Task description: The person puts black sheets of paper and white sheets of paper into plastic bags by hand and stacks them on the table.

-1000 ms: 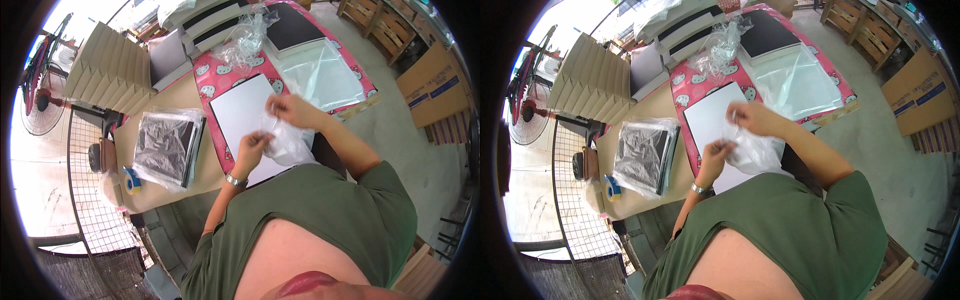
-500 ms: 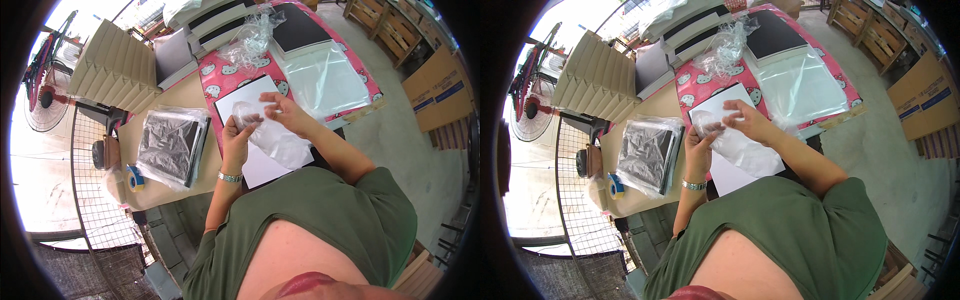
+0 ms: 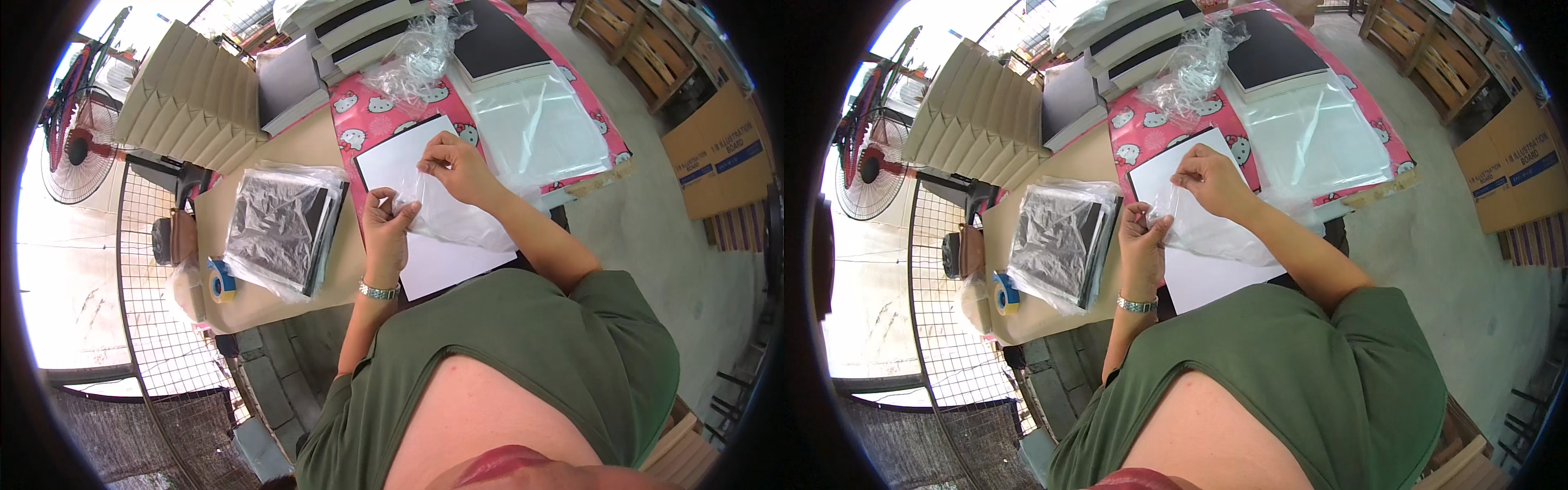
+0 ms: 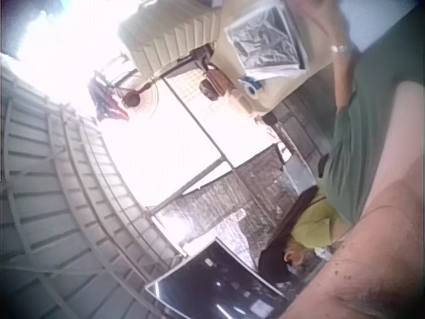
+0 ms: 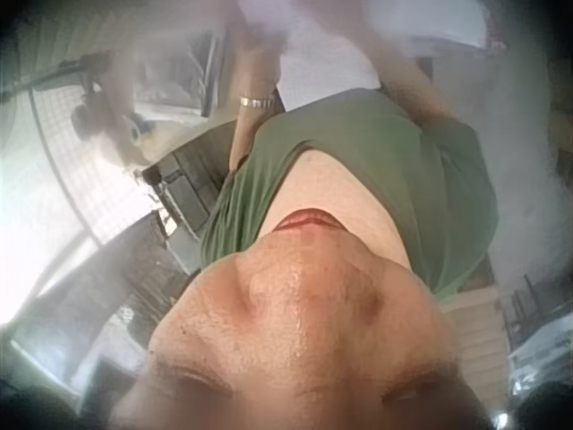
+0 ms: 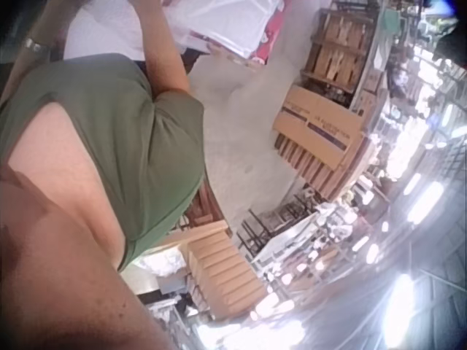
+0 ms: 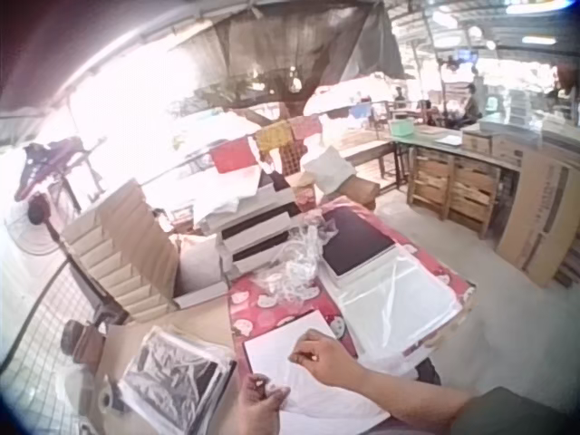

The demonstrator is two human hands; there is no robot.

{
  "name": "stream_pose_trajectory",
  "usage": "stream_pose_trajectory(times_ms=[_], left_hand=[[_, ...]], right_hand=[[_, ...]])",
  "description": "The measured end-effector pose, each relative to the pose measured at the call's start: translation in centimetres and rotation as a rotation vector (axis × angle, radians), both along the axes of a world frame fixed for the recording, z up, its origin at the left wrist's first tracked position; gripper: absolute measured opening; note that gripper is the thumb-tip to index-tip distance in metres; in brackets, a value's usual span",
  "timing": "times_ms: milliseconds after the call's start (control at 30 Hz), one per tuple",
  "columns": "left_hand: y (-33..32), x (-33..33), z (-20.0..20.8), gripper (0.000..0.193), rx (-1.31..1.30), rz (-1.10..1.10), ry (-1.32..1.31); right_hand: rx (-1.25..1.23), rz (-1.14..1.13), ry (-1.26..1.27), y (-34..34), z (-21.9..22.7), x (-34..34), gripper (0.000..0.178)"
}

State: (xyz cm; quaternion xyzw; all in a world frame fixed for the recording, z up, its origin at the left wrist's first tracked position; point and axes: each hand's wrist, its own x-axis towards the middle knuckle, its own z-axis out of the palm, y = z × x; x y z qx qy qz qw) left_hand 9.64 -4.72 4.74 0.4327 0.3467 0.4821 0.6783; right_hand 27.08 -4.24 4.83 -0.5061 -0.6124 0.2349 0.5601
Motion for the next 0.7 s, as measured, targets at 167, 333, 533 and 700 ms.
stream_pose_trajectory(times_ms=[167, 333, 533, 700], left_hand=[[-0.2, -0.5, -0.1, 0.038, -0.019, 0.072, -0.005], [0.0, -0.3, 1.5, 0.051, 0.064, 0.138, 0.044], [-0.1, -0.7, -0.7, 0.028, -0.121, -0.105, 0.083], [0.4, -2.8, -0.2, 0.016, -0.173, -0.09, -0.353]], right_hand=[[-0.22, 0.08, 0.305, 0.5, 2.0, -2.0, 0.027], [-0.37, 0.165, 0.059, 0.0, 0.8, 0.1, 0.034], [-0.269, 0.265, 0.384, 0.9, -0.9, 1.8, 0.012], [-0.67, 0.672, 0.496, -2.0, 1.9, -0.5, 0.015]])
